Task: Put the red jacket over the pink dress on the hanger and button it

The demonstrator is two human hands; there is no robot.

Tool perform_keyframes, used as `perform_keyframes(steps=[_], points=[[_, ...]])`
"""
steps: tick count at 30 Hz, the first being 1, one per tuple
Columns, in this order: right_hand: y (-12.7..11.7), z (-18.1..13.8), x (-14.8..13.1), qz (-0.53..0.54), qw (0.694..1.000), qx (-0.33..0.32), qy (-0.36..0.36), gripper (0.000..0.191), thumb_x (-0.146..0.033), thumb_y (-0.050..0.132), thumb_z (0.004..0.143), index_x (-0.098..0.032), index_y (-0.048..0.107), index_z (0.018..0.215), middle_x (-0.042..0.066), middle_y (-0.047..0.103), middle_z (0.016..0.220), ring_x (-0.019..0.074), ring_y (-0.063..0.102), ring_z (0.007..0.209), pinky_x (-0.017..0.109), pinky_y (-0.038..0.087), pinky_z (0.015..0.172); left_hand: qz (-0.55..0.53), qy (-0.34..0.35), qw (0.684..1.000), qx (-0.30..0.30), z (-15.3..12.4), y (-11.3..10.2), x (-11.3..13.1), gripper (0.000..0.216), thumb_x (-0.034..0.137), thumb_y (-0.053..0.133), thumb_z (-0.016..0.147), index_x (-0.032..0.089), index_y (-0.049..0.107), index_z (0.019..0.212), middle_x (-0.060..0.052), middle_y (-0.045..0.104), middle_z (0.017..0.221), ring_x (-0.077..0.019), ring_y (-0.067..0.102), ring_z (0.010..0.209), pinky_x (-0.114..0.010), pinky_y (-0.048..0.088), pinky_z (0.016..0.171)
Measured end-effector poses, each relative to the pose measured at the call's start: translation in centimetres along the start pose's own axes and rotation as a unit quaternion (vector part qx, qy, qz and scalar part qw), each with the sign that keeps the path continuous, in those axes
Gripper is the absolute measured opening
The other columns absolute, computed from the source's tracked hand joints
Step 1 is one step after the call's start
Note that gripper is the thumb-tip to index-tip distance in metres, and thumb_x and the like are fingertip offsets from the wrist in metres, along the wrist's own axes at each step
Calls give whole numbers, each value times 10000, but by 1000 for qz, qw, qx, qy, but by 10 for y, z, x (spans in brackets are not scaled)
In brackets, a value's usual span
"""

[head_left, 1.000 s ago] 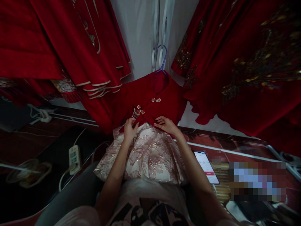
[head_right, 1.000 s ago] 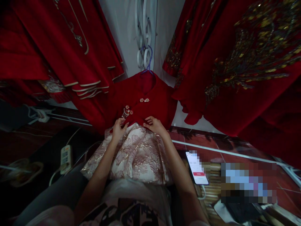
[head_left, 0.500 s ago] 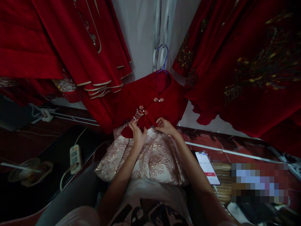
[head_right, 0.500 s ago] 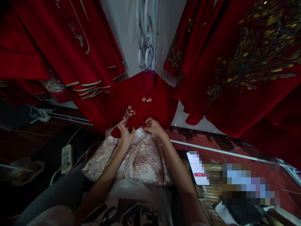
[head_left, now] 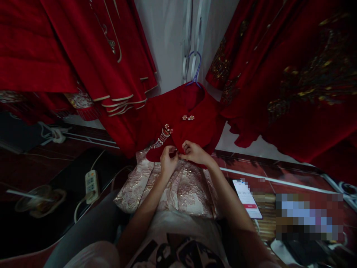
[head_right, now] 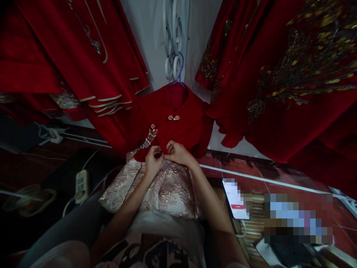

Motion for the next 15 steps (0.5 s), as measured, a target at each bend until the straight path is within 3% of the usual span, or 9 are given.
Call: perform_keyframes(steps=[4,7,10,15], points=[[12,14,12,-86,988,131,1,222,-140,652,649,-193,513,814,-31,564,718,109,535,638,223,414,604,-39,-27,999,14,-3,2,-2,223,152,602,773,195,556,987,-43,643,932,-149,631,858,-316,537,823],[14,21,21,-96,979,181,0,205,-88,615,655,-189,528,812,-15,585,769,106,540,651,228,437,627,-51,-22,998,12,-2,3,-6,202,166,598,788,193,579,988,-41,639,925,-141,625,848,-307,540,818],[12,23,27,-41,984,173,19,243,-68,633,637,-179,562,842,-4,611,806,106,572,684,233,481,663,-10,8,1000,-3,3,3,-6,202,154,576,803,206,598,997,-34,603,907,-139,611,823,-292,535,791],[12,22,26,119,990,70,18,290,-102,663,665,-148,621,948,35,664,877,113,636,794,274,527,806,50,27,998,0,11,-4,-5,92,171,562,821,192,604,901,-27,539,859,-134,591,753,-272,532,714]])
Point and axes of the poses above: each hand's wrist, its own z-axis towards the middle knuckle, its own y-axis out of the palm, x = y × z, the point moved 4 cm from there along z, towards the middle knuckle
